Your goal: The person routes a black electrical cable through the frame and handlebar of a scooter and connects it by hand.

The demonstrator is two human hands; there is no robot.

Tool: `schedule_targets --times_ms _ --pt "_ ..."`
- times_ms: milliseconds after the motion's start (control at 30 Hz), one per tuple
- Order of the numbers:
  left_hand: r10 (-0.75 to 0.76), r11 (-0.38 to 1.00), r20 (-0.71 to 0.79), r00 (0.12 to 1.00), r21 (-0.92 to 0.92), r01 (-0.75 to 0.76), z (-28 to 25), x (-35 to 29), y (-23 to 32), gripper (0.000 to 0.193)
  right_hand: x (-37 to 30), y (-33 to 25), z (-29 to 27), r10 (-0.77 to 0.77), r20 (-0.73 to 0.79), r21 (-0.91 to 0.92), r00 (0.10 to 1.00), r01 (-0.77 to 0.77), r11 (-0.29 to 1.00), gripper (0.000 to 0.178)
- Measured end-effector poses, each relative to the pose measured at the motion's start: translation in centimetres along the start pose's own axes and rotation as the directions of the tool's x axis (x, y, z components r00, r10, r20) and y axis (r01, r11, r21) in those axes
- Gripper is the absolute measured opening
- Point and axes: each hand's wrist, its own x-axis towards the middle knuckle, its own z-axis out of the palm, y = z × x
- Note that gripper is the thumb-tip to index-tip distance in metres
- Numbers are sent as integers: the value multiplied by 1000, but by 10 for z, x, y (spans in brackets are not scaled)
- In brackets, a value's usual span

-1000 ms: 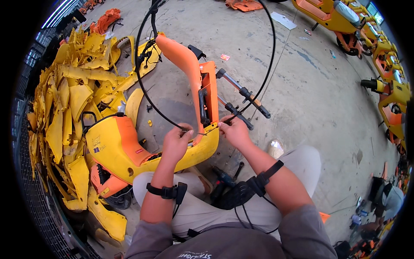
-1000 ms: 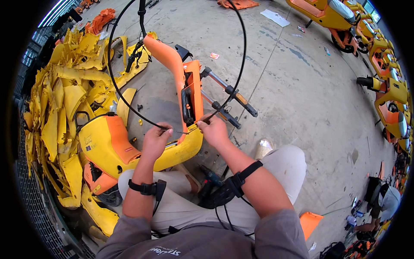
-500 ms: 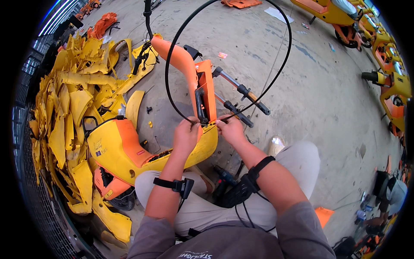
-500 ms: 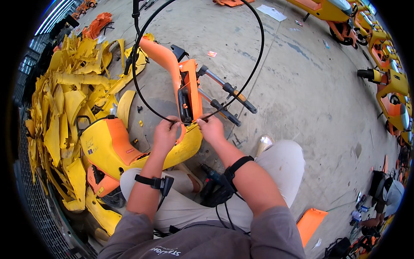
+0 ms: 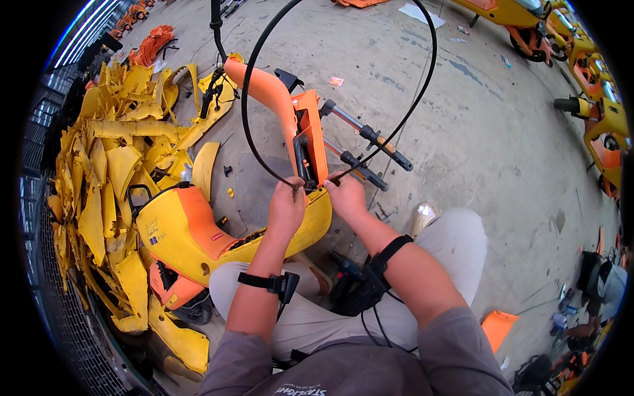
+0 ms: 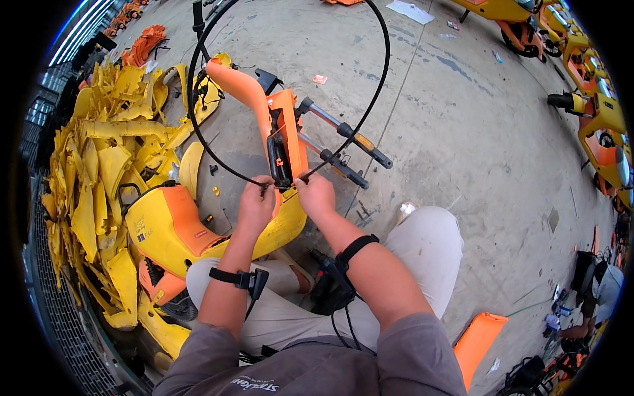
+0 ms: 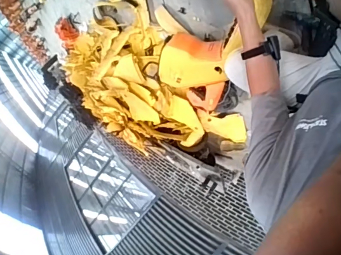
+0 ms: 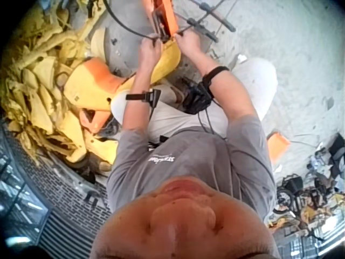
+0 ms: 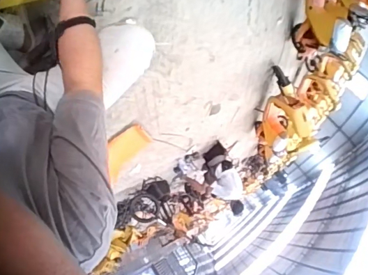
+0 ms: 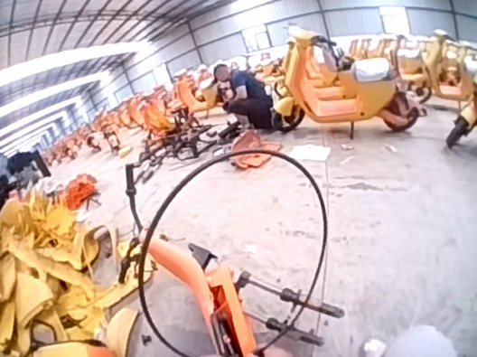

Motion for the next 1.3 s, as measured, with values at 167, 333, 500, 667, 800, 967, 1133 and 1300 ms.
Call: schedule_targets --times_ms 167,333,500,667,800,967,1133,1300 --pt "-42 999 33 999 26 41 -4 0 0 15 -2 -3 -1 -7 -12 -41 1000 6 999 20" --pt "-38 999 22 999 40 37 -2 -1 1 14 -1 -3 1 -37 -2 -100 999 36 994 19" --pt "-54 998 30 998 47 52 2 -1 -5 13 -1 -3 3 -43 20 -144 999 45 989 20" --pt "-31 998 17 999 56 30 4 -2 -9 15 -2 -4 4 13 61 -178 998 -2 984 21" --pt "-44 998 29 999 42 43 4 0 -6 14 -1 -2 5 -1 62 -227 998 15 974 20" --pt "-124 991 47 991 48 121 1 -1 -6 14 -6 -11 7 -6 70 -261 997 24 965 19" --pt "-51 996 8 999 74 51 2 -3 -7 14 -4 -10 9 -3 59 -252 998 18 968 18" --pt "-47 978 58 997 204 34 10 -6 3 13 -3 -6 11 -19 61 -270 998 35 962 19"
